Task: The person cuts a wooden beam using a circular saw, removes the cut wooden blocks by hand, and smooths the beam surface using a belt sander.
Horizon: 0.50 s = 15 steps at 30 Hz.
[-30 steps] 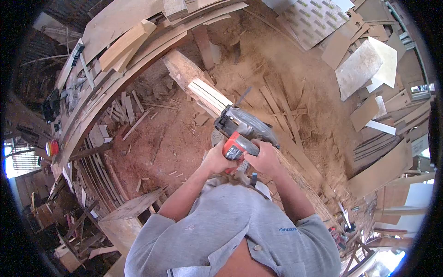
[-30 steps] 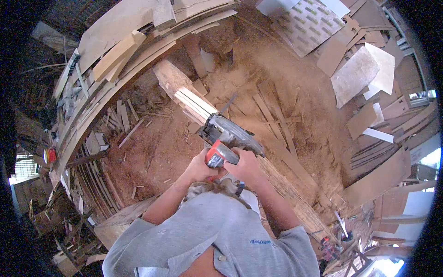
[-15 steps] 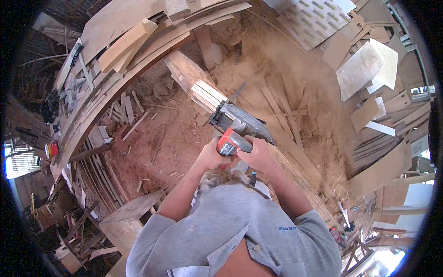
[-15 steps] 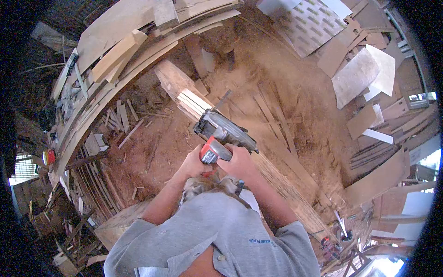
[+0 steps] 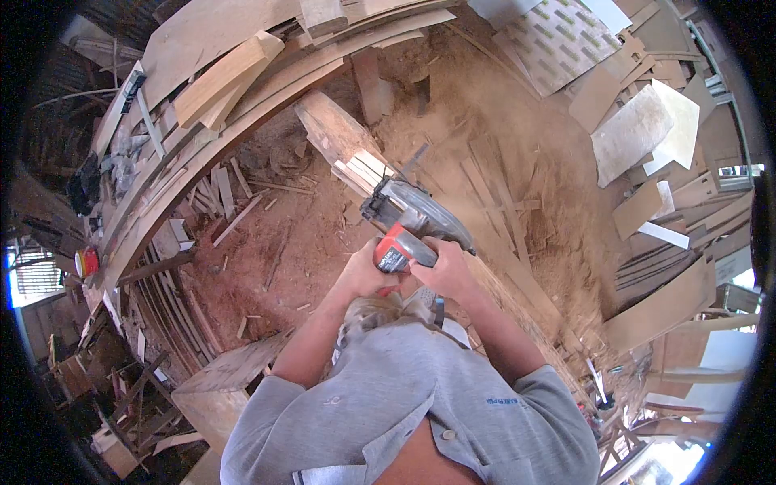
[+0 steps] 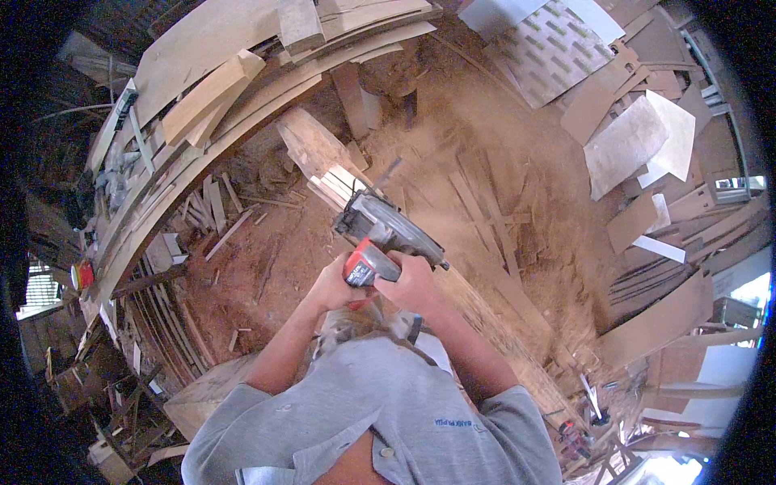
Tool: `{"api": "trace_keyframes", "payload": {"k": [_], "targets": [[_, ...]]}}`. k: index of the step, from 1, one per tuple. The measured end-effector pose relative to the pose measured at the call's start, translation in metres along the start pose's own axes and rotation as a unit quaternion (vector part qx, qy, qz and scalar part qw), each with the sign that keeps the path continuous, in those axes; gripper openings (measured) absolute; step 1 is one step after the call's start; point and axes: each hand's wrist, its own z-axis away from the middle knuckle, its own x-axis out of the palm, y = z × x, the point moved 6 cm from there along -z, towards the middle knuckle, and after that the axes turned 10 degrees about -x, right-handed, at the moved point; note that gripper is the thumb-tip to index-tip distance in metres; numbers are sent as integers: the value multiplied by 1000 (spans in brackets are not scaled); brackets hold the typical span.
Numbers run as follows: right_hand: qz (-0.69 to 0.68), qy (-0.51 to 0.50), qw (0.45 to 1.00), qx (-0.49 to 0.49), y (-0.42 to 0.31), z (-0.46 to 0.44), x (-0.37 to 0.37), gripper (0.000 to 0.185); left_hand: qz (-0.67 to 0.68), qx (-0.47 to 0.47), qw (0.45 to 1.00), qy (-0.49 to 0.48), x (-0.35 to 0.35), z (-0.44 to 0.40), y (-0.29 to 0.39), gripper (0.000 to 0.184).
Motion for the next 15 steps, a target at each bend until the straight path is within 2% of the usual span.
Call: {"api": "trace_keyframes", "payload": {"k": [6,9,11,15], "targets": [[-18,-7,1000,-2,-10,-26,13,35,12,8,1000,8,-27,-11,-2,83],[-19,-22,999,13,-5,-39,23,43,11,12,1000,8,-44,-11,7,83],[-15,-30,999,5,-9,-48,28,43,24,-9,1000,-11,-56,-8,14,82],[-24,-15,999,-29,-19,-65,35,38,29,24,999,16,-68,-25,-5,80]]}}
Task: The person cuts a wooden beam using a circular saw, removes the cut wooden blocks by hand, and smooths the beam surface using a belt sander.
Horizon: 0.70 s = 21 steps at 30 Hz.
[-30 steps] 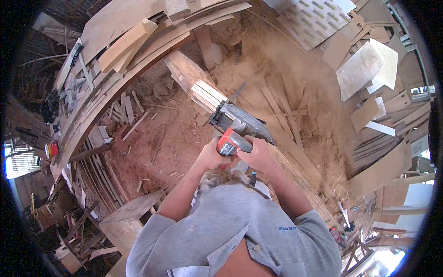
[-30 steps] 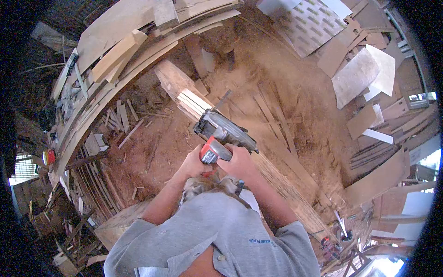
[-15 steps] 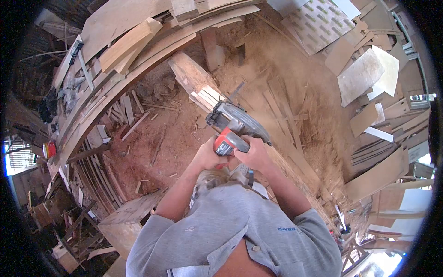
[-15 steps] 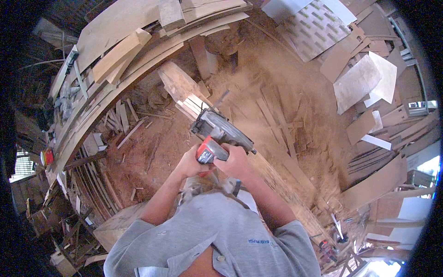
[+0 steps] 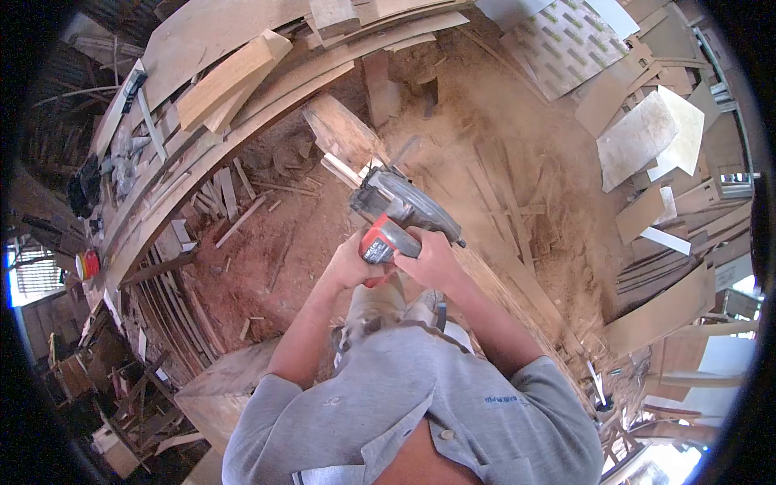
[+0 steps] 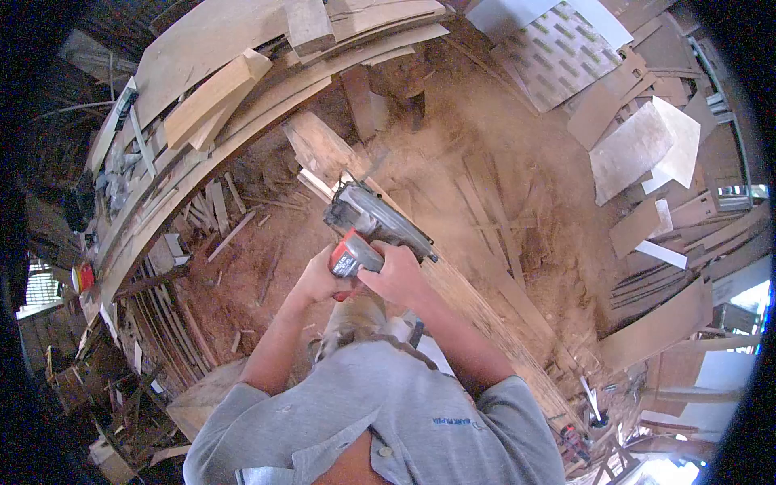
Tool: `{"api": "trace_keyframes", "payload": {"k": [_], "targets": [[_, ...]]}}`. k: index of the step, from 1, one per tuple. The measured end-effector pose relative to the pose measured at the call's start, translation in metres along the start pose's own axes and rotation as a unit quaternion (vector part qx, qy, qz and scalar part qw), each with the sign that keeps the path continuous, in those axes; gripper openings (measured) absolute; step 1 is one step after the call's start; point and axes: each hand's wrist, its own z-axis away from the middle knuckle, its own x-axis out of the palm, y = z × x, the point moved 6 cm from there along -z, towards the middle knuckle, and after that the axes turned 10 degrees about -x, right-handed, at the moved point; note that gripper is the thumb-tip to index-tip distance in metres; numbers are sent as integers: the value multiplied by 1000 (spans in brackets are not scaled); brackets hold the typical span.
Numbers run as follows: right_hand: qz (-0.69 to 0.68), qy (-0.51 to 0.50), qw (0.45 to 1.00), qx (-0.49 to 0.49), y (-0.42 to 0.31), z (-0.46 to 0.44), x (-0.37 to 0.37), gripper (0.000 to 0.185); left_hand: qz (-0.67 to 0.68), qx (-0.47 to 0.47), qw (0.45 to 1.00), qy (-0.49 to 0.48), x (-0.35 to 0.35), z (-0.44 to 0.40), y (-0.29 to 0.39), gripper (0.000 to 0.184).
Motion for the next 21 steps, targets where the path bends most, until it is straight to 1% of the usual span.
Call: {"api": "trace_keyframes", "payload": {"k": [3,6,9,12,14,17,18,21], "targets": [[-23,-19,999,20,2,-12,8,39,1,-4,1000,7,-13,-5,1,79],[6,-12,1000,-6,-1,-26,13,39,9,-1,1000,11,-23,-16,-11,77],[-23,-4,1000,-5,-7,-36,15,39,33,0,999,12,-33,-18,-6,74],[-4,-7,1000,-21,-8,-47,19,40,66,9,998,1,-39,-33,-22,71],[13,-8,999,-31,-4,-54,26,42,88,17,996,-11,-43,-48,-40,71],[4,-22,999,-28,-8,-61,24,46,89,48,995,2,-48,-46,-33,70],[0,-21,999,-28,-8,-62,25,46,81,50,995,-4,-51,-48,-35,72],[-21,-19,999,-31,-13,-72,27,48,124,28,992,-22,-59,-55,-41,73]]}}
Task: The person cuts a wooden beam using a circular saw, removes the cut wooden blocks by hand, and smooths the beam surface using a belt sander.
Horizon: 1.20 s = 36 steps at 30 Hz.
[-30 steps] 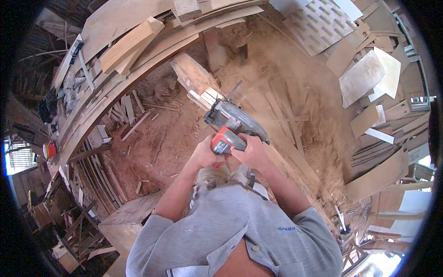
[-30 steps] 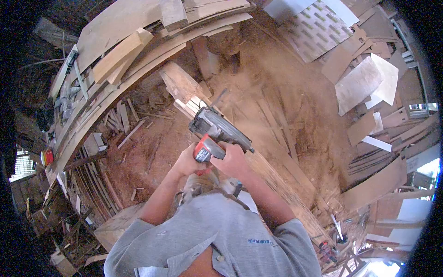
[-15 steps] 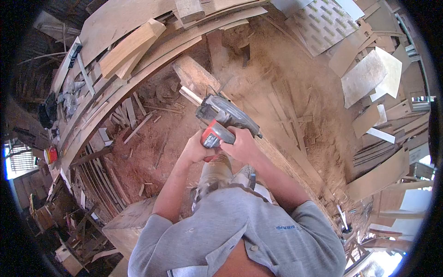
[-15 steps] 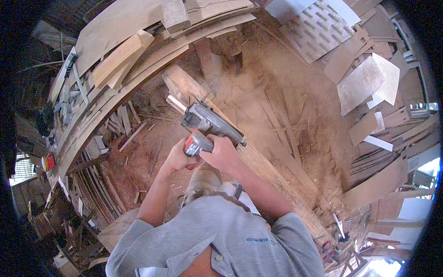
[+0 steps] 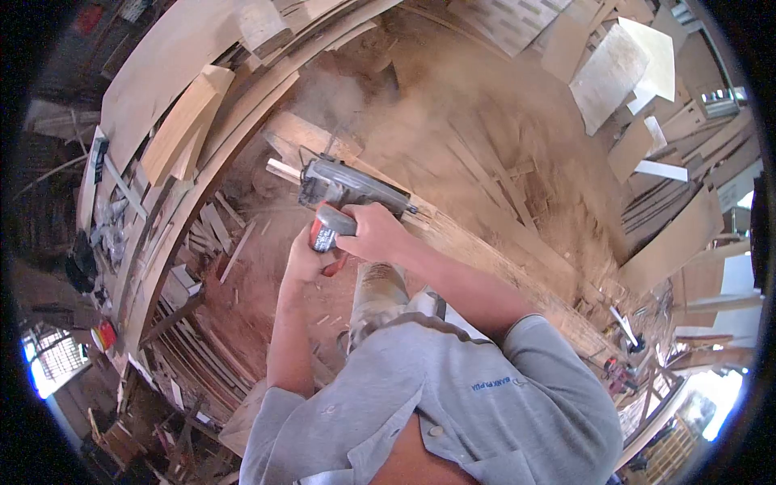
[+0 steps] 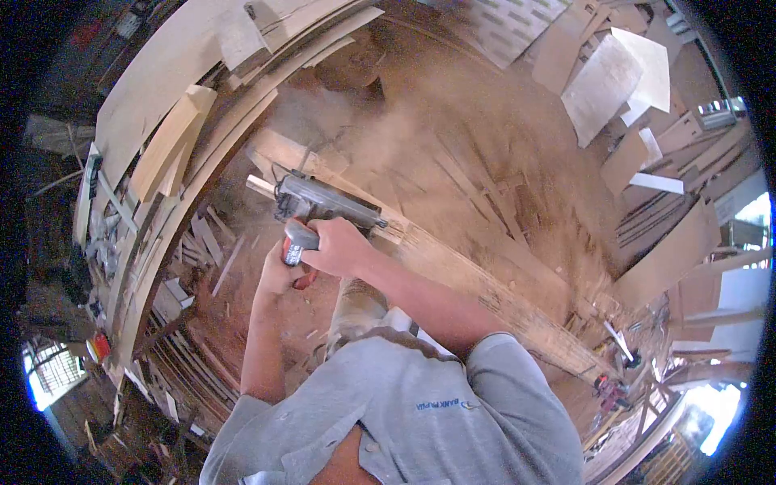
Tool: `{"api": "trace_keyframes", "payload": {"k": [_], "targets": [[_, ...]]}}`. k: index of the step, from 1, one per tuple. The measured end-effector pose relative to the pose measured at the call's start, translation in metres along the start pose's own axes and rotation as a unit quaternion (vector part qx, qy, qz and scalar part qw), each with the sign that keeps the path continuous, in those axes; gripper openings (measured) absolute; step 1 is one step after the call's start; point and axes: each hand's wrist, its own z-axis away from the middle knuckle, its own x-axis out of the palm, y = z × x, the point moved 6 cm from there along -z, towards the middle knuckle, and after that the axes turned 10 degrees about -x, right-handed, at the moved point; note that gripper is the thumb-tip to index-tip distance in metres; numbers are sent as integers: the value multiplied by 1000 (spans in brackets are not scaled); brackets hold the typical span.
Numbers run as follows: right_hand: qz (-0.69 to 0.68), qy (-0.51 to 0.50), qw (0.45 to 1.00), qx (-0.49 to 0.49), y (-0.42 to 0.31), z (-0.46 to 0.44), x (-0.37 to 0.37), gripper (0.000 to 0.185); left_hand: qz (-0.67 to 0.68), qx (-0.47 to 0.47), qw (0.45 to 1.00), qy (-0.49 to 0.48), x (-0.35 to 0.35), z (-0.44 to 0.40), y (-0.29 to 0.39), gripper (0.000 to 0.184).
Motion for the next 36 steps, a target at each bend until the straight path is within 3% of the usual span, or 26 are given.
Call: {"api": "trace_keyframes", "payload": {"k": [5,8,9,12,13,17,20,24,26,28,31,34,36], "targets": [[2,15,999,-36,0,-18,11,47,-9,52,999,11,-21,-10,4,66],[4,28,999,-46,7,-29,20,46,-102,11,994,28,-43,-19,-5,65],[1,28,999,-43,9,-34,23,46,-43,-8,999,8,-42,-16,3,66],[12,28,999,-42,11,-51,33,46,-81,48,995,18,-56,-20,12,56],[11,20,999,-33,10,-56,33,46,-122,12,992,20,-74,-30,0,68],[-7,8,999,-31,9,-63,33,45,-106,-11,994,4,-123,-61,-46,71],[-16,24,999,-40,11,-62,34,42,-80,-29,996,29,-110,-48,-30,72],[-33,31,997,-64,5,-50,20,47,-122,29,992,34,-113,-43,-20,74],[-44,46,994,-85,5,-39,13,48,-161,60,983,59,-77,-16,22,75],[-54,66,990,-110,11,-27,13,49,-114,28,989,88,-44,8,48,78],[-90,90,979,-156,18,-1,6,53,-71,79,990,97,-21,28,59,82],[-141,96,974,-146,15,21,-4,51,-256,128,942,173,-18,48,72,87],[-113,83,978,-154,3,33,-13,54,-206,137,957,149,-1,59,83,91]]}}
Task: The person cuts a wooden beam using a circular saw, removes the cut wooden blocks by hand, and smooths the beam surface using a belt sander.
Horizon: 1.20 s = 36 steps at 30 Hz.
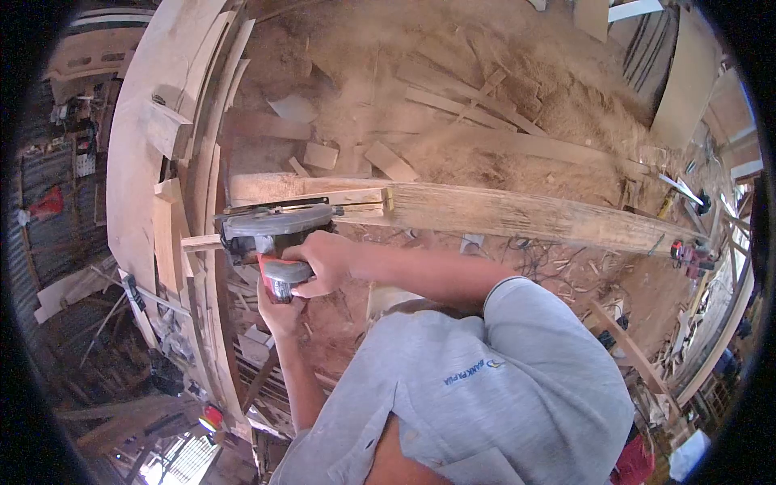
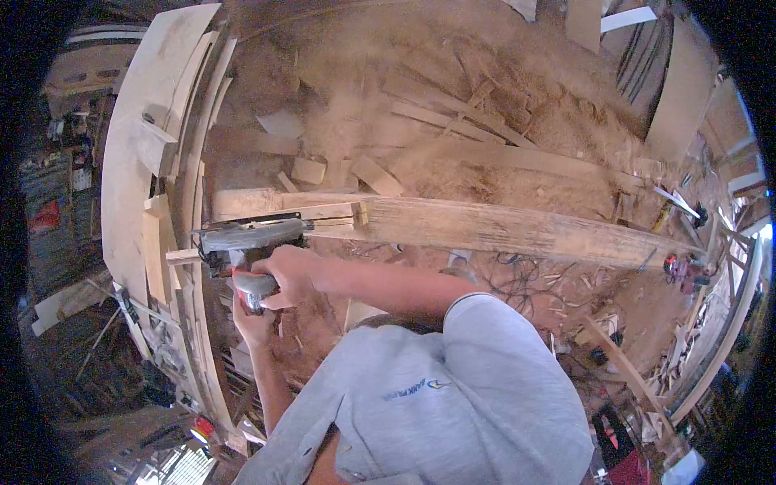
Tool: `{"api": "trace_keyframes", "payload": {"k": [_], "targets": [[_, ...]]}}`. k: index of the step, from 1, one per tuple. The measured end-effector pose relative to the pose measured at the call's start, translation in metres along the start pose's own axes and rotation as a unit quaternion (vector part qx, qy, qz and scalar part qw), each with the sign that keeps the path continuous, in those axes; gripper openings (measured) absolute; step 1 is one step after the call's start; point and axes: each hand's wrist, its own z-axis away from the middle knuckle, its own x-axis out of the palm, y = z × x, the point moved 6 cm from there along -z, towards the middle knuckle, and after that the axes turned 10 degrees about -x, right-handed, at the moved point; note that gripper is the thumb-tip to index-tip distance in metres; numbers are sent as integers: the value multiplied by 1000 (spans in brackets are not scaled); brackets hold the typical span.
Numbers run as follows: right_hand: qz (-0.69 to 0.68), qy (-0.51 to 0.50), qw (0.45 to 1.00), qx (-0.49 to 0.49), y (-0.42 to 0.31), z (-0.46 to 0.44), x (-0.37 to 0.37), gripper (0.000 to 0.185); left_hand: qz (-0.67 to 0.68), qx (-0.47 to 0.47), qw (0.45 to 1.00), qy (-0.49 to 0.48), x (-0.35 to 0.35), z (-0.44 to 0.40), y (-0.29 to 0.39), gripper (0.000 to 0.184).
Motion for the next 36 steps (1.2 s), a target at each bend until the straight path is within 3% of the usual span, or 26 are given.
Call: {"api": "trace_keyframes", "payload": {"k": [4,8,9,10,12,14,17,19,23,27,30,34,35,36], "targets": [[-3,52,998,-21,-33,29,-23,53,13,21,998,-51,17,26,45,86],[24,95,995,25,-66,80,-64,53,50,30,991,-117,45,46,79,77],[39,112,992,45,-76,97,-77,54,44,87,985,-144,49,43,75,78],[53,128,988,64,-86,116,-90,55,115,42,979,-165,64,44,87,83],[81,157,979,101,-106,159,-121,57,239,-118,952,-151,88,15,44,85],[82,189,968,141,-124,206,-148,55,222,-260,937,-70,122,-28,2,88],[150,246,934,209,-149,276,-178,53,118,-301,945,-41,171,-105,-50,96],[184,296,909,229,-167,321,-192,51,59,-318,945,48,199,-140,-81,99],[233,391,844,284,-195,404,-204,46,154,-267,947,88,204,-102,-34,110],[188,491,785,328,-200,473,-199,42,186,-304,930,86,205,-109,-35,106],[221,493,764,352,-202,498,-198,41,182,-338,920,72,202,-106,-39,114],[201,505,764,348,-205,509,-198,39,115,-263,949,130,194,-100,-22,132],[207,505,769,334,-206,507,-199,39,171,-226,956,71,204,-93,-18,105],[213,504,773,323,-207,502,-200,38,183,-247,949,63,207,-103,-31,103]]}}
